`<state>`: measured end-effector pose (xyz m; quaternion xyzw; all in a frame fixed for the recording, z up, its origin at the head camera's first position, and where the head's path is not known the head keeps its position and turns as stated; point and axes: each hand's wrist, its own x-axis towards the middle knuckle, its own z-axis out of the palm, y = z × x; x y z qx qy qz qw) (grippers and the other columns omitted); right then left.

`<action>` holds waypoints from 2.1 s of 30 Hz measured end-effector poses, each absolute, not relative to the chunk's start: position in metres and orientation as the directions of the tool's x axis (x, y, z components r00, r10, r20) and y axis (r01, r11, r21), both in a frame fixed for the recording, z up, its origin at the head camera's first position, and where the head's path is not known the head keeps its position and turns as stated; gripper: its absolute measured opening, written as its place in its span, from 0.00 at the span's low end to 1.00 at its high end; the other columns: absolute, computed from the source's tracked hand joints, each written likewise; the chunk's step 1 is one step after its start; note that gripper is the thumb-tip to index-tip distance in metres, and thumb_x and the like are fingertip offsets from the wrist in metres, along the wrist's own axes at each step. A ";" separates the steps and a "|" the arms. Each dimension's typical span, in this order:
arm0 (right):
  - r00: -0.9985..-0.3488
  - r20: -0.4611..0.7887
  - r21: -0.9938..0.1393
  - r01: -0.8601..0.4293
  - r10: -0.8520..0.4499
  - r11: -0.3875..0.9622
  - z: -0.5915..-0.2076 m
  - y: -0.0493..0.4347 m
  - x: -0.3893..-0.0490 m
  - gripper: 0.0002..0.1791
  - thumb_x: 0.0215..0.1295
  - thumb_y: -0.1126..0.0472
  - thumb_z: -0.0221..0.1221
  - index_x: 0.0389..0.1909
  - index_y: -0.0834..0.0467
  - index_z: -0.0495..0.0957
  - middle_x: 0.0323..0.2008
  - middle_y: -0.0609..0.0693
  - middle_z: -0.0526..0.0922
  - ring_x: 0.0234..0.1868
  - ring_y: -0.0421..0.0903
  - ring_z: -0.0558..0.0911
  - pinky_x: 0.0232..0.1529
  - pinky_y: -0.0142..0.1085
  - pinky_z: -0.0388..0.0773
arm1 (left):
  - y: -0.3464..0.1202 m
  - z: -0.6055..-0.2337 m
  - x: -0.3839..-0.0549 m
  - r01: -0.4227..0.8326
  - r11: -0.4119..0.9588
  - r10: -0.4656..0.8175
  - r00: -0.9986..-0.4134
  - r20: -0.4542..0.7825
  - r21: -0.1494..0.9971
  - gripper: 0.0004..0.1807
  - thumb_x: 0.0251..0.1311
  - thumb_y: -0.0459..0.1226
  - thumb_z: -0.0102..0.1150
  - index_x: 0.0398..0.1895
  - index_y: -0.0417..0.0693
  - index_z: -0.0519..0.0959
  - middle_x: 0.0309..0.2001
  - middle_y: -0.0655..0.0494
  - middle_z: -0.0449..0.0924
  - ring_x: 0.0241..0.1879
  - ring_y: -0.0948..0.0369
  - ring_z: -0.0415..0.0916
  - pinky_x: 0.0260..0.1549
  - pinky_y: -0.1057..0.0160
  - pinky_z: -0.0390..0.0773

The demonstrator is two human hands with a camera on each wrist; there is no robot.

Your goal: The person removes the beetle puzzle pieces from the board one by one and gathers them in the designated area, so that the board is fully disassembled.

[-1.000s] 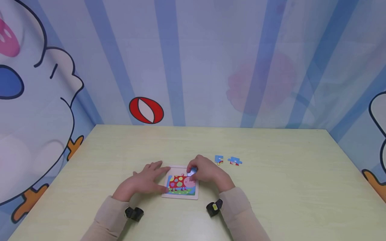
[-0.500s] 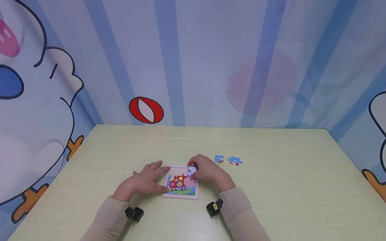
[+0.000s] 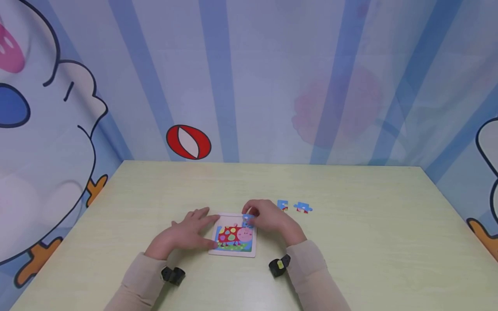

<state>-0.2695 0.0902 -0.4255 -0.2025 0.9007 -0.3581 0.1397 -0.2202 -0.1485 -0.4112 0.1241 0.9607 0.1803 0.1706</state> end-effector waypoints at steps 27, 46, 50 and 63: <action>-0.914 0.005 -0.741 -0.276 -0.407 0.612 -0.408 0.145 -0.281 0.10 0.70 0.68 0.52 0.48 0.62 0.78 0.40 0.55 0.79 0.36 0.47 0.75 0.37 0.38 0.74 | -0.148 -0.412 -0.219 0.171 0.902 0.296 -0.914 -0.279 0.397 0.41 0.52 0.51 0.67 0.70 0.56 0.66 0.75 0.46 0.51 0.73 0.41 0.44 0.54 0.19 0.44; -0.952 -0.012 -0.718 -0.205 -0.305 0.665 -0.400 0.200 -0.280 0.13 0.71 0.67 0.50 0.52 0.64 0.76 0.44 0.59 0.80 0.40 0.51 0.77 0.39 0.40 0.74 | -0.149 -0.410 -0.219 0.174 0.901 0.301 -0.911 -0.282 0.398 0.41 0.52 0.51 0.67 0.70 0.55 0.65 0.75 0.45 0.51 0.73 0.41 0.44 0.54 0.19 0.44; -0.960 -0.012 -0.704 -0.191 -0.280 0.684 -0.400 0.207 -0.279 0.13 0.71 0.66 0.50 0.52 0.64 0.77 0.49 0.61 0.79 0.45 0.54 0.77 0.43 0.44 0.75 | -0.149 -0.411 -0.219 0.177 0.901 0.302 -0.912 -0.279 0.397 0.41 0.52 0.51 0.67 0.70 0.55 0.65 0.75 0.45 0.51 0.73 0.41 0.44 0.54 0.19 0.44; -0.978 -0.054 -0.686 -0.111 -0.202 0.719 -0.407 0.231 -0.279 0.15 0.72 0.66 0.48 0.54 0.64 0.76 0.52 0.64 0.77 0.48 0.58 0.75 0.44 0.46 0.74 | -0.149 -0.414 -0.220 0.173 0.897 0.301 -0.913 -0.275 0.407 0.41 0.51 0.51 0.68 0.70 0.56 0.66 0.75 0.45 0.51 0.73 0.41 0.43 0.54 0.19 0.43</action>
